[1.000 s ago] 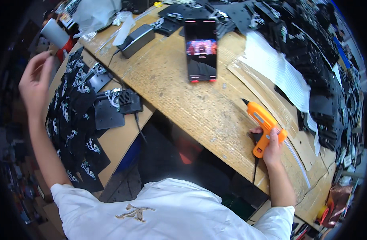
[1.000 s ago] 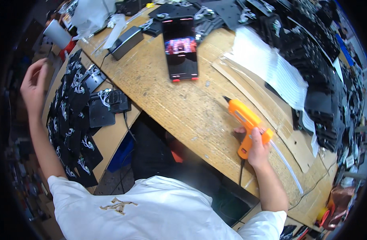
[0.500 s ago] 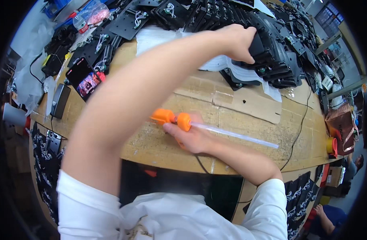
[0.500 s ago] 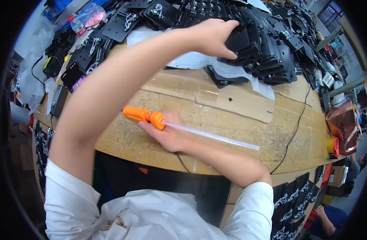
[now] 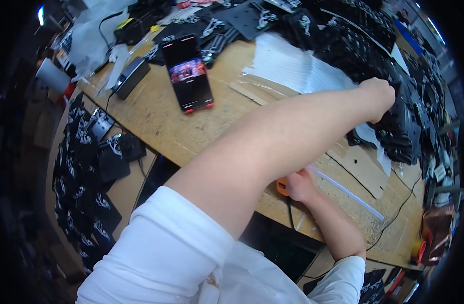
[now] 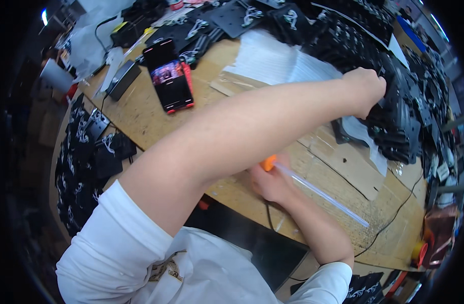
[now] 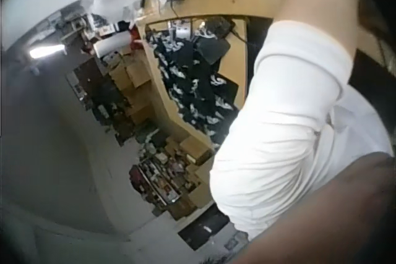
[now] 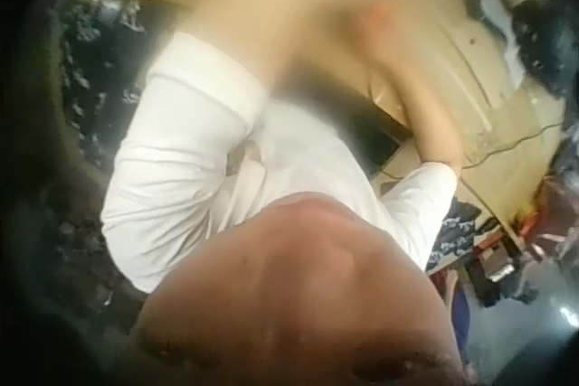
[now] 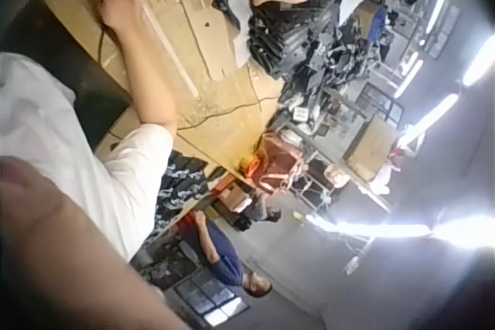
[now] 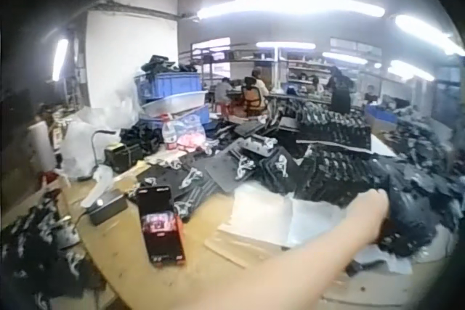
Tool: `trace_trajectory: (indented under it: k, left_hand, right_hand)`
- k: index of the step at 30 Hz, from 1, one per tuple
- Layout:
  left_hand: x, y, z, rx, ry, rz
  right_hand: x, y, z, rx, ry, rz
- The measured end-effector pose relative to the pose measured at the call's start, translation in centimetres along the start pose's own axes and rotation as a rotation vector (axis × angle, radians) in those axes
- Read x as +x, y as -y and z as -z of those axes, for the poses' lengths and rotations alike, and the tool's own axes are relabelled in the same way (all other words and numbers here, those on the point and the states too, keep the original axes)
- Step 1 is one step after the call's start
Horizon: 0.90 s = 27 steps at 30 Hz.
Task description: The person uses an orange hot glue gun to apply adhesive to the internal components of a black electronic device. They repeatedly pick up the device, apply glue to specific areas near the wires and circuit board, and place it back on the table.
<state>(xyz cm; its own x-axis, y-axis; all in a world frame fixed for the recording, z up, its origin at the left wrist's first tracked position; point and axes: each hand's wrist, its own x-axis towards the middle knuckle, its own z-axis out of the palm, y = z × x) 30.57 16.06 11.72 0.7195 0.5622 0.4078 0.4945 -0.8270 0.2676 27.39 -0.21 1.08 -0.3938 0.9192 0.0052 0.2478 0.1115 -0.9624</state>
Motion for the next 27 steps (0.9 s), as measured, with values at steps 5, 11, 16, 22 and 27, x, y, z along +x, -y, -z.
trace_trajectory:
  k: [5, 11, 16, 22, 27]
  left_hand:
    - [-1.8, -0.2, 2.7, 0.077, 0.028, -0.098]
    - [-5.7, -0.9, 5.9, -0.027, -0.236, 0.029]
    - [-19.2, -2.0, 10.1, -0.404, -0.605, 0.059]
    - [-36.5, 1.1, 9.2, -0.429, -0.713, 0.442]
    - [-38.2, 2.4, 6.9, -0.912, -0.923, 0.606]
  right_hand:
    - [-0.1, 0.5, -0.6, -0.001, -0.108, 0.089]
    - [-0.5, 0.9, 0.4, 0.02, -0.009, -0.046]
    - [-1.1, -1.3, 0.2, 0.298, -0.337, -0.076]
    - [0.5, -0.2, -0.2, 0.538, -0.289, -0.086]
    - [-0.4, -2.0, -0.1, 0.569, -0.246, -0.039]
